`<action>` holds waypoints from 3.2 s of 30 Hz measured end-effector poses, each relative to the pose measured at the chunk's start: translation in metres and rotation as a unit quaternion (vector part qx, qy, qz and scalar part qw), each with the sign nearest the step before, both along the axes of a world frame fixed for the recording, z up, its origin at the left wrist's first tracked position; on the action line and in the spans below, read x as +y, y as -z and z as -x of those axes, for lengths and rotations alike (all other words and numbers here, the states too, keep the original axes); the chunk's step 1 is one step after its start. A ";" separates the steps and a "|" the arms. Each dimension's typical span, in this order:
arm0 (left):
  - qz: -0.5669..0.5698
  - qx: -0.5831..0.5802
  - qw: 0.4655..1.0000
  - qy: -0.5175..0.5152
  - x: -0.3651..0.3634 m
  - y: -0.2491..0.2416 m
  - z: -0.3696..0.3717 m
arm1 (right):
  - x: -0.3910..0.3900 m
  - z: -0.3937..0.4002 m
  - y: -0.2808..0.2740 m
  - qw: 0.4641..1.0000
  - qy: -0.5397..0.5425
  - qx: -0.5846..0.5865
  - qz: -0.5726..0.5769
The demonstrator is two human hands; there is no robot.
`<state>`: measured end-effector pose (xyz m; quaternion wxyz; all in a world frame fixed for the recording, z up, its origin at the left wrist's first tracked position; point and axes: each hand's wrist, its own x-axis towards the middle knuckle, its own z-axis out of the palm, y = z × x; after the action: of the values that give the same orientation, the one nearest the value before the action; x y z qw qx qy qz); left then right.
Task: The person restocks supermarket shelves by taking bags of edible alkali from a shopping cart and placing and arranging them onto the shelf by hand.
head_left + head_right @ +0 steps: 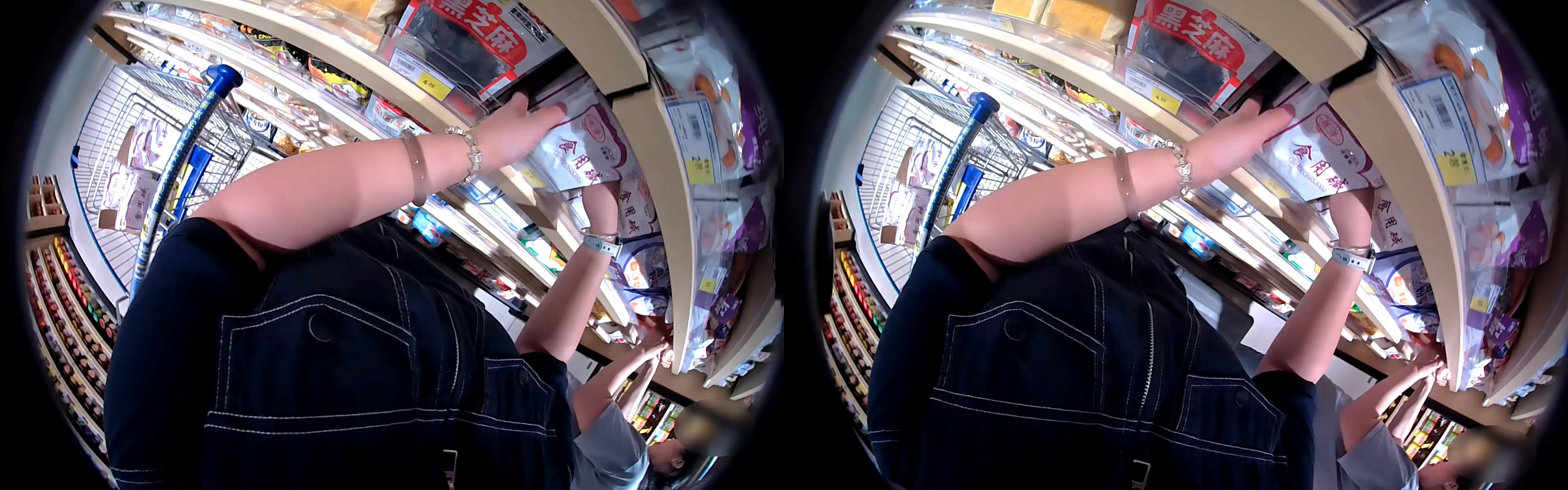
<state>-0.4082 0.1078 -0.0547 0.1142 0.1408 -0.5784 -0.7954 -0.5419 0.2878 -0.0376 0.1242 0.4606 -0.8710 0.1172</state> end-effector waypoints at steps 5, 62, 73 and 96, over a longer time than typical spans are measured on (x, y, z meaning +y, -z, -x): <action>-0.024 -0.014 0.999 0.029 -0.004 -0.010 -0.004 | 0.011 0.019 0.015 0.999 0.039 -0.006 -0.006; 0.683 0.118 0.718 0.067 0.025 -0.025 -0.019 | 0.052 -0.026 -0.006 0.889 0.292 0.091 0.340; 0.666 -0.028 0.722 0.187 0.025 -0.050 -0.002 | 0.079 -0.026 -0.001 0.925 0.332 -0.029 0.183; 0.707 0.158 0.689 0.027 0.035 -0.010 -0.007 | 0.061 -0.033 0.016 0.913 0.347 -0.051 0.210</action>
<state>-0.4010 0.1431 -0.0445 0.2482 -0.1251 -0.9464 -0.1644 -0.5091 0.3487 -0.0538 0.2062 0.0864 -0.9364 0.2706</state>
